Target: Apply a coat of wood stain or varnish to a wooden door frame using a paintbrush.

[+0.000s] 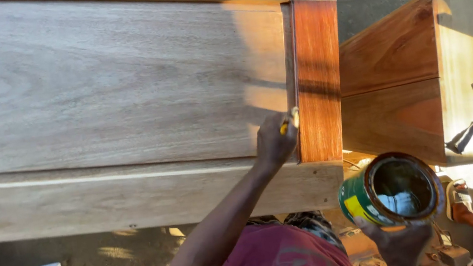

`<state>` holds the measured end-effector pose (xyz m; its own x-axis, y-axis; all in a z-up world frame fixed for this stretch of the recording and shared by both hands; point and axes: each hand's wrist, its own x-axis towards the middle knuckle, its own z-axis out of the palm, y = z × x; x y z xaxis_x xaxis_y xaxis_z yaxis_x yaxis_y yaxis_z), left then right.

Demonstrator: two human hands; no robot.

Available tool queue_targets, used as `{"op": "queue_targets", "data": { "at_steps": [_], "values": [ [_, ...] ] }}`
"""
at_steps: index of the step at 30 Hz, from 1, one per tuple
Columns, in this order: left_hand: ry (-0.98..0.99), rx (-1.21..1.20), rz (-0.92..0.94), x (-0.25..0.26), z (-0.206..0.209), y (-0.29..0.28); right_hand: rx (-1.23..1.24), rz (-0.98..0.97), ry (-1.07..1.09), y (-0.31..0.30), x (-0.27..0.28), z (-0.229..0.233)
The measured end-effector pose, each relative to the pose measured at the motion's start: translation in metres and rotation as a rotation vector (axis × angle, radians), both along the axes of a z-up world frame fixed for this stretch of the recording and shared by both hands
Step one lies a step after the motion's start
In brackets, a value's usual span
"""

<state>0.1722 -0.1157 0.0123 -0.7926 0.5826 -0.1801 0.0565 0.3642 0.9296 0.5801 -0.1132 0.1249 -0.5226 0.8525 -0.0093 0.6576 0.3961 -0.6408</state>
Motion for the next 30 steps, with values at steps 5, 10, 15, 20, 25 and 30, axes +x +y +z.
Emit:
{"op": "queue_targets", "data": {
  "at_steps": [5, 10, 15, 20, 25, 30],
  "values": [
    [0.23, 0.013, 0.05, 0.049, 0.014, -0.031, -0.033, 0.071, 0.034, 0.092, -0.114, 0.004],
    [0.165, -0.062, 0.122, 0.068, 0.042, -0.043, -0.148, 0.238, 0.224, 0.132, -0.129, 0.008],
    [0.153, -0.183, 0.037, 0.062, 0.049, -0.035, -0.201, 0.325, 0.262, 0.172, -0.114, 0.005],
    [0.192, -0.487, 0.016, 0.034, 0.054, 0.003, -0.268, 0.47, 0.268, 0.208, -0.091, 0.002],
    [0.597, -0.129, 0.215, 0.066, 0.077, 0.017, -0.289, 0.429, 0.29, 0.232, -0.072, -0.017],
    [0.461, -0.038, 0.334, 0.107, 0.157, 0.02, -0.284, 0.401, 0.338, 0.241, -0.073, -0.03]
  ]
}}
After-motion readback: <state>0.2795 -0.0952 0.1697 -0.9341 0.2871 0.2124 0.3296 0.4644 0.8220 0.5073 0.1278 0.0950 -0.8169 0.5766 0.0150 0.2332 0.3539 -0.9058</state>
